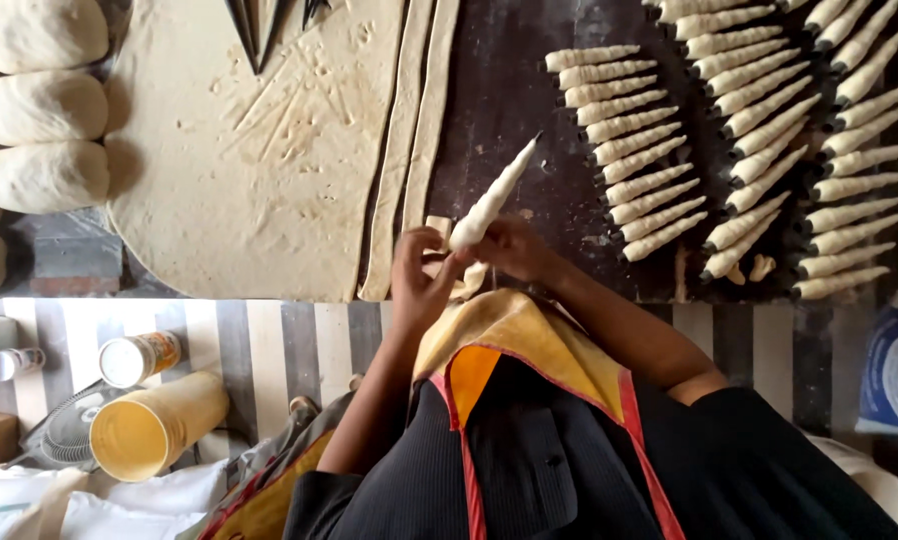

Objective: The person wraps strips of dough spirally around black conical baking molds by hand and places the finished dough-covered molds in rows on the floured table alongside previously completed ones. They repeatedly take a dough strip, press it onto a mold, rotate and wrap it, then set it with the growing batch.

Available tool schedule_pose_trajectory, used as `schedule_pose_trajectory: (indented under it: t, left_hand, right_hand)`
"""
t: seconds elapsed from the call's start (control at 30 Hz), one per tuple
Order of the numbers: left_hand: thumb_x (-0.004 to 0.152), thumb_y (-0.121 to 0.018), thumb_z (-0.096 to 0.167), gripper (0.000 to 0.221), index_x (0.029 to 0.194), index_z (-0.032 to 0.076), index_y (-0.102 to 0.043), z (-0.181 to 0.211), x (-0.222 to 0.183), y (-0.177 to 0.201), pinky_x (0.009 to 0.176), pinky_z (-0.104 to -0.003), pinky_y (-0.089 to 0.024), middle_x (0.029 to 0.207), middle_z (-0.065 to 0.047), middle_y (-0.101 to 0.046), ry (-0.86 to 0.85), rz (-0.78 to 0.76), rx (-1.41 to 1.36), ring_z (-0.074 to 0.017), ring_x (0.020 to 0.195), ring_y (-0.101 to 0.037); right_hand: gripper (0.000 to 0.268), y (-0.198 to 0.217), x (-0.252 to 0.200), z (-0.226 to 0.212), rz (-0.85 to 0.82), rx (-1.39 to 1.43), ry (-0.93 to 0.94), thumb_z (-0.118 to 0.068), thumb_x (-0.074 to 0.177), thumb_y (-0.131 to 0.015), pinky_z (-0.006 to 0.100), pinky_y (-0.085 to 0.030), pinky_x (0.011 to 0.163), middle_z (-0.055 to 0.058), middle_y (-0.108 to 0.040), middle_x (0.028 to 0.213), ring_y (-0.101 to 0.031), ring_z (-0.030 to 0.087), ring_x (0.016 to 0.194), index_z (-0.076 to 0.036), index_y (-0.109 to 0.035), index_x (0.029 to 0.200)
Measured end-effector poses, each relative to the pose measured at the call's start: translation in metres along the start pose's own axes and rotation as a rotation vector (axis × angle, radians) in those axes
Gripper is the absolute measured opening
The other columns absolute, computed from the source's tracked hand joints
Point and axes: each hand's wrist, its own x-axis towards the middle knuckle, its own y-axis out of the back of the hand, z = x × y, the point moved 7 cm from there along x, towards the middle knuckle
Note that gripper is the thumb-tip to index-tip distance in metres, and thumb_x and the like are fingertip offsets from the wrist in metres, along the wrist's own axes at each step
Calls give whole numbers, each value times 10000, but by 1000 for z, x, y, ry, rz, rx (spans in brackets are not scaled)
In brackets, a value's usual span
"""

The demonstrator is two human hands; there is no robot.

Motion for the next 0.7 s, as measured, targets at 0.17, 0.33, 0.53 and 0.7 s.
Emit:
schedule_pose_trajectory:
  t: [0.17,0.33,0.53,0.7]
  left_hand:
    - [829,-837,220,574,1254,-38,-551,-1,18,-23,702,-392,-600,1176,-230,-615,-214,-160,299,-321,956,-671]
    - [925,-822,261,306,1057,59,-633,-63,37,-36,617,-438,-569,884,-151,-710,5,-68,630,-339,749,-707]
    - [802,-919,373,468,884,38,-602,-93,38,-49,457,-442,-504,713,-145,-636,-348,-174,717,-290,537,-625]
    - [790,-809,116,336,1067,45,-632,-47,81,-45,643,-414,-566,914,-126,-675,-368,-74,663,-306,748,-693]
  right_hand:
    - [246,-2,1,14,-143,-486,242,-204,947,-744,292,-558,741,94,-730,962,-677,151,861,-20,-706,1105]
    - [179,14,15,32,-117,-475,55,-222,965,-686,306,-550,573,60,-693,805,-632,164,638,-49,-675,1006]
    - [136,14,-4,17,-214,-711,285,-198,1004,-671,319,-597,715,55,-740,929,-732,159,768,-86,-691,1080]
    - [283,36,17,-29,8,-484,30,-217,1000,-664,328,-605,823,110,-718,1134,-744,194,978,-75,-674,1244]
